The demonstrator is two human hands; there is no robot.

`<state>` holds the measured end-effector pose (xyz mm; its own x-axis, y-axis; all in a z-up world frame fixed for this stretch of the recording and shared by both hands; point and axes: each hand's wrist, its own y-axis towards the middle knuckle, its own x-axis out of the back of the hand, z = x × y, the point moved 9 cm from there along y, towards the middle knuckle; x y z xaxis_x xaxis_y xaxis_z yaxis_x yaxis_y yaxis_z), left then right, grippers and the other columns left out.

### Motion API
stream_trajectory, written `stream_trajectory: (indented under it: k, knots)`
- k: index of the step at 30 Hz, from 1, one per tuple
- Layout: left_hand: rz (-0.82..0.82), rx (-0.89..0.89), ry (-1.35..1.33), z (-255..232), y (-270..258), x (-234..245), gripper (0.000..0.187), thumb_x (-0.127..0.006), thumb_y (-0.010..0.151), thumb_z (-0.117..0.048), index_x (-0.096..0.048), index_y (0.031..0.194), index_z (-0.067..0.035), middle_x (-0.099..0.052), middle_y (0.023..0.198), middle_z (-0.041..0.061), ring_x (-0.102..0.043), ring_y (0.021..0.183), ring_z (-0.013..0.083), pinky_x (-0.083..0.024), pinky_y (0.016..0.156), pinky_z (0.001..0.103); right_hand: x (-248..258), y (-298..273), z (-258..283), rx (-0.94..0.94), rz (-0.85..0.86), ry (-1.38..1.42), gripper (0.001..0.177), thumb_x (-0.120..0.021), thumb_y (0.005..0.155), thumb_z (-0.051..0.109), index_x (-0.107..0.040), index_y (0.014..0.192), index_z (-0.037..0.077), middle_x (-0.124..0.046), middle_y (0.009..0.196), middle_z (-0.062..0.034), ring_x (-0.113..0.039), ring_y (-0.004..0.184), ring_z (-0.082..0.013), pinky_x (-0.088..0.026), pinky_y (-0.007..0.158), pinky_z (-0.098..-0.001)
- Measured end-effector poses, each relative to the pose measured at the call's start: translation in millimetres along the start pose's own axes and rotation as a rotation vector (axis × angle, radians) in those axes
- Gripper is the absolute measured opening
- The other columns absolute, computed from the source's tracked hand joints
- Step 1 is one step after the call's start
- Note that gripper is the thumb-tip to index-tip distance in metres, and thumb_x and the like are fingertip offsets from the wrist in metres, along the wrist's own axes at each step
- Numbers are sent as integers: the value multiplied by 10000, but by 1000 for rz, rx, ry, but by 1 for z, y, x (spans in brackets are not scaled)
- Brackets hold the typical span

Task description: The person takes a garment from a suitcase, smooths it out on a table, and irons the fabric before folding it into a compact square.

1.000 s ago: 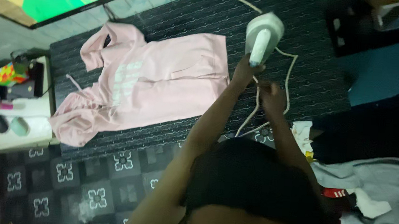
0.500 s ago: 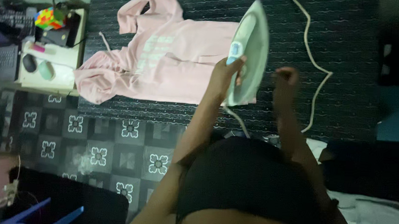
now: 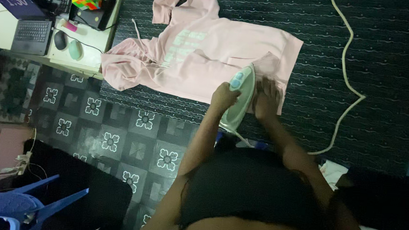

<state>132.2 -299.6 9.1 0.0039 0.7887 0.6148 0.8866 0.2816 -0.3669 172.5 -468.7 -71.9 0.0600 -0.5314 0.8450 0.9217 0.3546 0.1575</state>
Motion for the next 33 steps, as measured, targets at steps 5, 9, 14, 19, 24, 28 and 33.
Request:
stream_trajectory:
  k: [5, 9, 14, 19, 24, 28, 33]
  knots:
    - [-264, -31, 136, 1, 23, 8, 455, -754, 889, -354, -642, 1079, 44, -723, 976, 282, -690, 939, 455, -536, 834, 509, 23, -15, 16, 145, -140, -27, 511, -542, 1029, 189, -535, 1540, 172, -346, 1654, -220, -288, 1509, -450, -199, 1192, -647]
    - [-282, -187, 122, -15, 21, 10, 566, -699, 881, -241, -473, 1330, 21, -711, 1040, 303, -674, 980, 484, -523, 842, 537, 26, -11, 16, 134, -96, -34, 548, -555, 986, 184, -538, 1533, 167, -362, 1652, -213, -304, 1523, -444, -199, 1213, -646]
    - [-160, -226, 171, -1, -6, 26, 558, -703, 887, -215, -465, 1350, -13, -705, 1057, 310, -670, 988, 498, -524, 853, 543, 26, -11, 16, 128, -59, -98, 515, -591, 979, 213, -555, 1492, 175, -376, 1643, -196, -309, 1518, -434, -154, 1213, -677]
    - [-315, -70, 219, 24, -2, 67, 521, -661, 885, -206, -470, 1335, -26, -696, 1043, 307, -666, 956, 516, -523, 825, 570, 28, -14, 18, 145, -88, -81, 591, -590, 943, 226, -544, 1526, 137, -340, 1678, -201, -254, 1553, -439, -131, 1237, -633]
    - [-431, 44, 181, 38, 23, 83, 468, -607, 955, -204, -452, 1352, -10, -711, 1021, 303, -680, 942, 511, -525, 824, 579, 42, -14, 27, 169, -125, -89, 552, -611, 950, 190, -576, 1493, 98, -385, 1649, -205, -298, 1535, -430, -199, 1217, -636]
    - [-308, -128, 151, 39, 16, 77, 499, -654, 909, -220, -454, 1311, -1, -702, 1005, 319, -675, 940, 517, -524, 820, 571, 53, -14, 34, 195, -153, -91, 506, -623, 938, 142, -621, 1439, 68, -462, 1592, -247, -380, 1483, -469, -266, 1160, -644]
    - [-323, -118, 147, 37, 9, 79, 455, -653, 884, -210, -483, 1254, -7, -707, 1015, 312, -666, 950, 524, -510, 815, 580, 67, -19, 42, 267, -251, -154, 503, -617, 962, 177, -620, 1450, 52, -477, 1585, -251, -416, 1487, -462, -285, 1184, -642]
